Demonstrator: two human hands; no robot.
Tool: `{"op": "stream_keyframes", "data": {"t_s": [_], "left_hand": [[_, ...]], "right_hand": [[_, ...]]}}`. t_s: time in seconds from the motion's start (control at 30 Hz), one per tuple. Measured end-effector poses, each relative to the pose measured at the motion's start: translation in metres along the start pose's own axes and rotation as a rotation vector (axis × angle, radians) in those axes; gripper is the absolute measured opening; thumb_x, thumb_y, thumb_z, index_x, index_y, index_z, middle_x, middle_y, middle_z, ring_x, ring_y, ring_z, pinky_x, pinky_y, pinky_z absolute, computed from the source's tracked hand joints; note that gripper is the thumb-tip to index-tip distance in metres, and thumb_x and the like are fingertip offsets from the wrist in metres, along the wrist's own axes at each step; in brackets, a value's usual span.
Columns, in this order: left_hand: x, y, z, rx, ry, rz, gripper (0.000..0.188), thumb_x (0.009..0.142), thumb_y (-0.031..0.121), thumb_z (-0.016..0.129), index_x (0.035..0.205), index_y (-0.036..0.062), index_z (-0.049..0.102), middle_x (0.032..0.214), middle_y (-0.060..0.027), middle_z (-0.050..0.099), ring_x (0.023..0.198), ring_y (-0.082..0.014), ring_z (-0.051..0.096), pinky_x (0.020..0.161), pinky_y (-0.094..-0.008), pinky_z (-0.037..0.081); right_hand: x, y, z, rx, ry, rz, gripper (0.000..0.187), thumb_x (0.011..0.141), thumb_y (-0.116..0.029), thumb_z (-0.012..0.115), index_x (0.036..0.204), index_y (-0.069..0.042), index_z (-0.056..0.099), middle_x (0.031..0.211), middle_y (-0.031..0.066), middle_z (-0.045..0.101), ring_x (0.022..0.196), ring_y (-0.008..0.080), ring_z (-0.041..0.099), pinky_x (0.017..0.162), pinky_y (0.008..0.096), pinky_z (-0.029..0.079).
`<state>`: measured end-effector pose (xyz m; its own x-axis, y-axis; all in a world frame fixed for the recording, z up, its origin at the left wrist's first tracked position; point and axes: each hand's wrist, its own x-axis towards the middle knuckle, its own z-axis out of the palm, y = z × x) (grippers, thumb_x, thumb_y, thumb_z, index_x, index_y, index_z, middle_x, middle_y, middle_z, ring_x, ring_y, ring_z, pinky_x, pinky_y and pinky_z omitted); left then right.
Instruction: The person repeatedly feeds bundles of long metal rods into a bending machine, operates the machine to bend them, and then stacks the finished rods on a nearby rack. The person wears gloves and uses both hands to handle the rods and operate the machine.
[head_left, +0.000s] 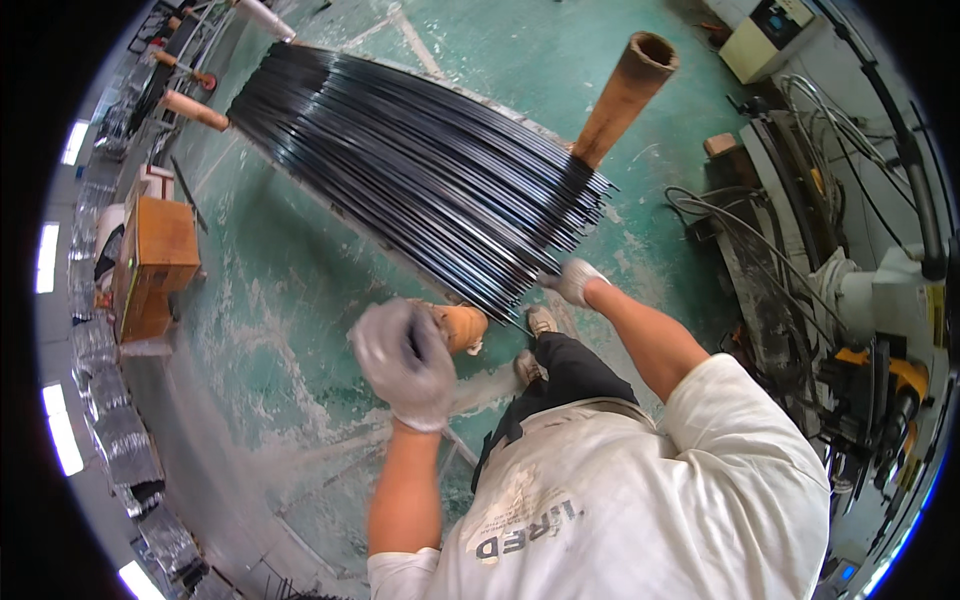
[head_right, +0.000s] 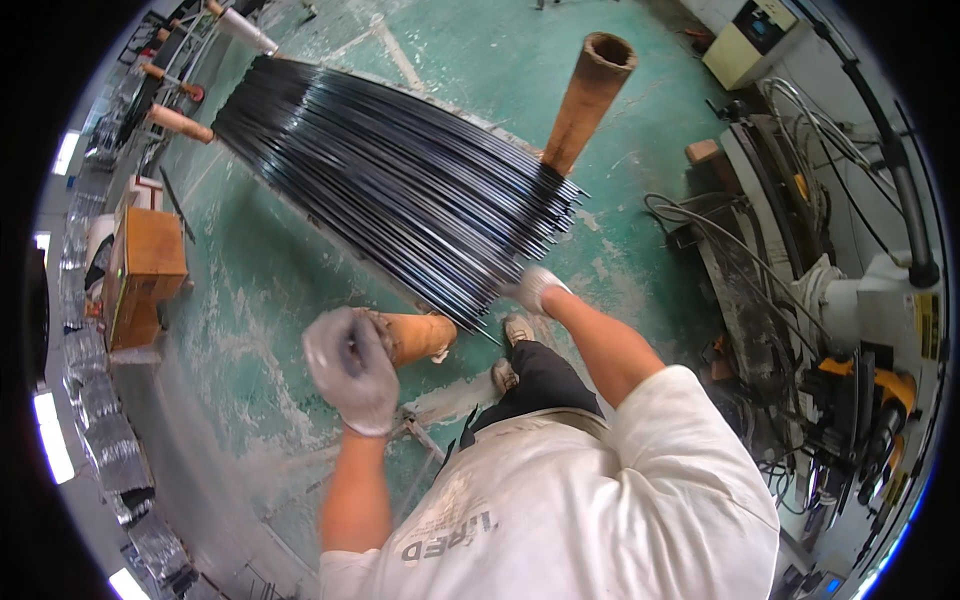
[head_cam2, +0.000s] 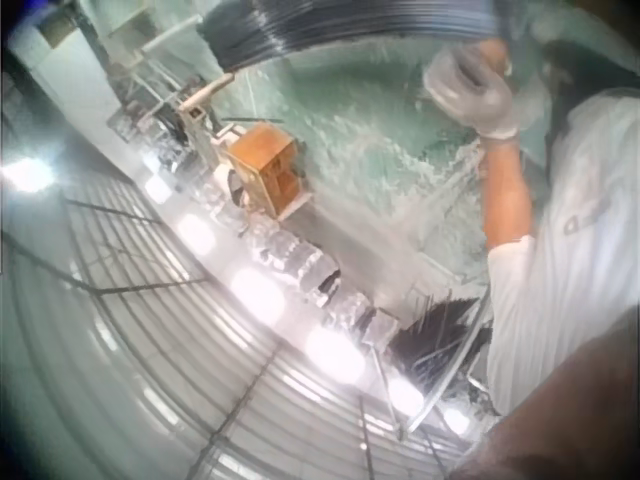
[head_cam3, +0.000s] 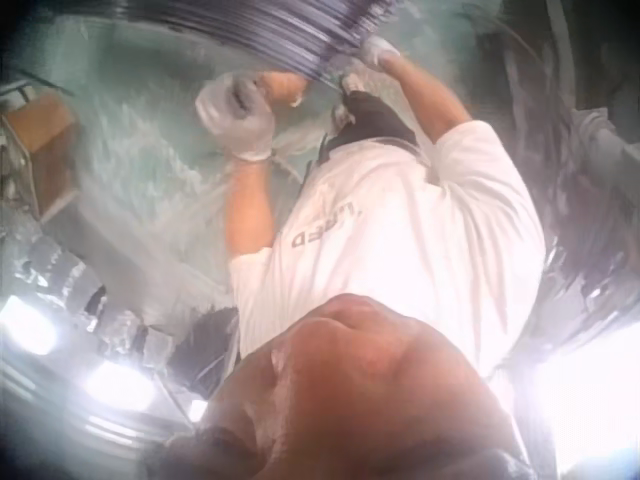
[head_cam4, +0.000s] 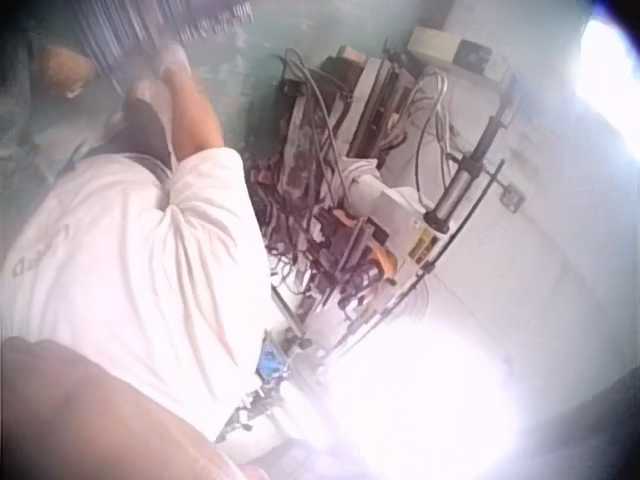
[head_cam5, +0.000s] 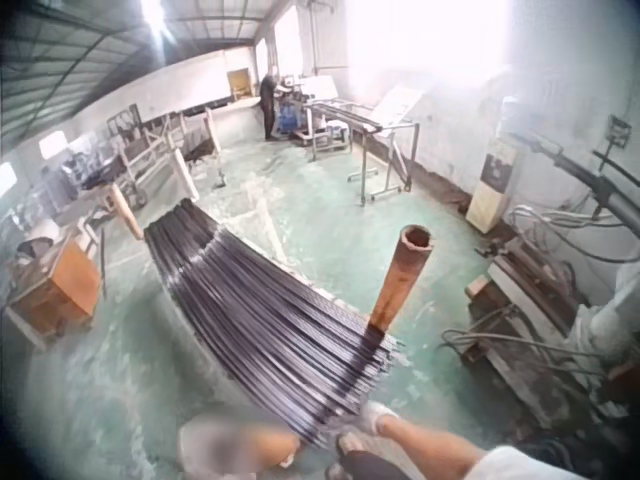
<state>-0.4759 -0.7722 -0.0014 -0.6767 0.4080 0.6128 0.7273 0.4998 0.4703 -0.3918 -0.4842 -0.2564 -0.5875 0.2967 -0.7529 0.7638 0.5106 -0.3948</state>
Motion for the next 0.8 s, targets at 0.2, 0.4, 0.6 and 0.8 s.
{"op": "stream_keyframes", "data": {"t_s": [0.2, 0.4, 0.6, 0.8], "left_hand": [[-0.115, 0.059, 0.010, -0.196, -0.267, -0.031, 0.016, 0.095, 0.009, 0.078, 0.110, 0.0050, 0.073, 0.099, -0.0123, 0.071, 0.097, -0.0345, 0.069, 0.101, -0.0518, 0.055], [-0.229, -0.003, 0.139, -0.965, -0.651, -1.275, 0.032, 0.106, 0.035, 0.077, 0.121, 0.0071, 0.071, 0.108, -0.0077, 0.076, 0.091, -0.0229, 0.073, 0.086, -0.0416, 0.059], [-0.178, 0.025, 0.186, -1.591, -0.580, -1.559, 0.020, 0.107, 0.027, 0.066, 0.109, 0.0067, 0.064, 0.102, -0.0154, 0.069, 0.099, -0.0345, 0.067, 0.102, -0.0527, 0.055], [-0.164, 0.128, 0.178, -1.559, -0.644, -1.470, 0.018, 0.109, 0.014, 0.059, 0.103, -0.0005, 0.068, 0.094, -0.0138, 0.068, 0.092, -0.0309, 0.066, 0.100, -0.0508, 0.056]], "right_hand": [[-0.256, 0.154, 0.027, 0.010, 0.080, 0.315, 0.053, 0.098, -0.057, 0.077, 0.124, -0.011, 0.085, 0.109, 0.0247, 0.081, 0.104, 0.0420, 0.079, 0.092, 0.0487, 0.060], [-0.476, 0.247, 0.086, -0.136, 0.292, 0.624, 0.041, 0.092, -0.054, 0.080, 0.095, -0.014, 0.082, 0.099, 0.0195, 0.080, 0.101, 0.0411, 0.078, 0.088, 0.0522, 0.061], [-0.548, 0.288, 0.141, -0.234, 0.672, 0.618, 0.019, 0.083, -0.033, 0.077, 0.084, -0.014, 0.079, 0.084, 0.0168, 0.077, 0.087, 0.0406, 0.077, 0.080, 0.0551, 0.060], [-0.552, 0.424, 0.140, -0.203, 0.785, 0.535, 0.016, 0.083, -0.027, 0.073, 0.088, -0.012, 0.078, 0.085, 0.0179, 0.077, 0.087, 0.0428, 0.077, 0.081, 0.0556, 0.060]]}}
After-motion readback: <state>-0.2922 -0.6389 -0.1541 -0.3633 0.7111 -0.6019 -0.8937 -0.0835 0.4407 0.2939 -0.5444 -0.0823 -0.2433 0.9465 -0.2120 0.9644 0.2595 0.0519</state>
